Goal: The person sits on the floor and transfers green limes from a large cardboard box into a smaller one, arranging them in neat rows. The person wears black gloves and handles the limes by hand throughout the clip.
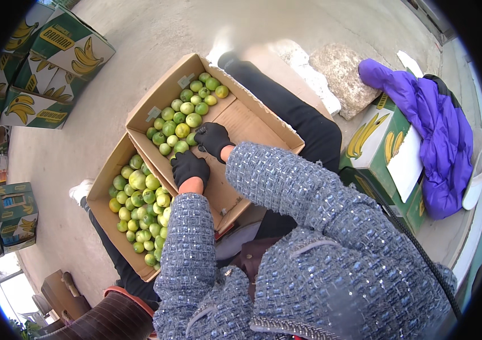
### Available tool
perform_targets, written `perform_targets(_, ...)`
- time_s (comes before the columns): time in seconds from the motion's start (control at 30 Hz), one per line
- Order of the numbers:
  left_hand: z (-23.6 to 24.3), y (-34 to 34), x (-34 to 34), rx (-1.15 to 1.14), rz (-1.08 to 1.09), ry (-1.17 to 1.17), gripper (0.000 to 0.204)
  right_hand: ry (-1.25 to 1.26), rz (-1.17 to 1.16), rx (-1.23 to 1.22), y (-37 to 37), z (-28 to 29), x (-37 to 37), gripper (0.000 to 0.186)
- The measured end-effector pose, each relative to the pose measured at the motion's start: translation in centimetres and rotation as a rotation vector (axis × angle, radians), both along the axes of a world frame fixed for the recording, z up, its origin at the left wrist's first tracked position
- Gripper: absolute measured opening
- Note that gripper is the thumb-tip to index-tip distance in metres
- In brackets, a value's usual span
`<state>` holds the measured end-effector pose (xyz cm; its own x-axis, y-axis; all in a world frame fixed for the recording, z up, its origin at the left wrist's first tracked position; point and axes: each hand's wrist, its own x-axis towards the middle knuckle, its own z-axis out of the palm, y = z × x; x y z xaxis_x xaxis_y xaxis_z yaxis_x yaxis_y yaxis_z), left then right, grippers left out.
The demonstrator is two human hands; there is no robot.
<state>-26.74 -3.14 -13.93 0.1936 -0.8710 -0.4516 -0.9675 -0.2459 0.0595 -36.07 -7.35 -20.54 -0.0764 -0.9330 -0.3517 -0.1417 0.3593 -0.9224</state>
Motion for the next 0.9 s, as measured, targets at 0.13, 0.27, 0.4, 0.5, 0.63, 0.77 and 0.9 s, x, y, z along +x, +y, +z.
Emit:
perform_targets(0.13, 0.8, 0.2, -0.3, 0.011, -0.05, -0.023, 0.052, -0.139, -0.02, -0.013, 0.5, 1.1, -0.4, 0.02)
perform_targets(0.27, 1.0, 0.2, -1.6, -0.03, -0.083, -0.009, 0.055, -0.044, -0.073, -0.132, 0.0, -0.8, -1.0, 0.021)
perform_targets(0.4, 1.3, 0.2, -1.2, -0.041, -0.115, -0.029, 0.06, -0.004, -0.008, -0.086, -0.9, -0.9, -0.8, 0.022)
perform_targets(0.5, 1.2, 0.6, -0.3, -0.012, -0.118, -0.049, 0.064, 0.186, 0.133, -0.059, -0.8, 1.1, -1.1, 0.027)
perform_targets(0.63, 2.1, 1.2, -0.2, -0.013, -0.185, -0.002, 0.055, 0.053, 0.172, 0.004, -1.1, 1.7, -2.0, 0.029)
perform_targets(0.77, 7.0, 5.2, 1.4, -0.22, -0.301, 0.339, 0.04, 0.119, 0.193, -0.152, -0.4, 1.4, -2.1, 0.025)
perform_targets(0.9, 9.2, 8.8, 8.5, -0.481, -0.068, 0.86, 0.033, -0.329, 0.13, 0.13, -1.1, 0.3, -3.2, 0.019)
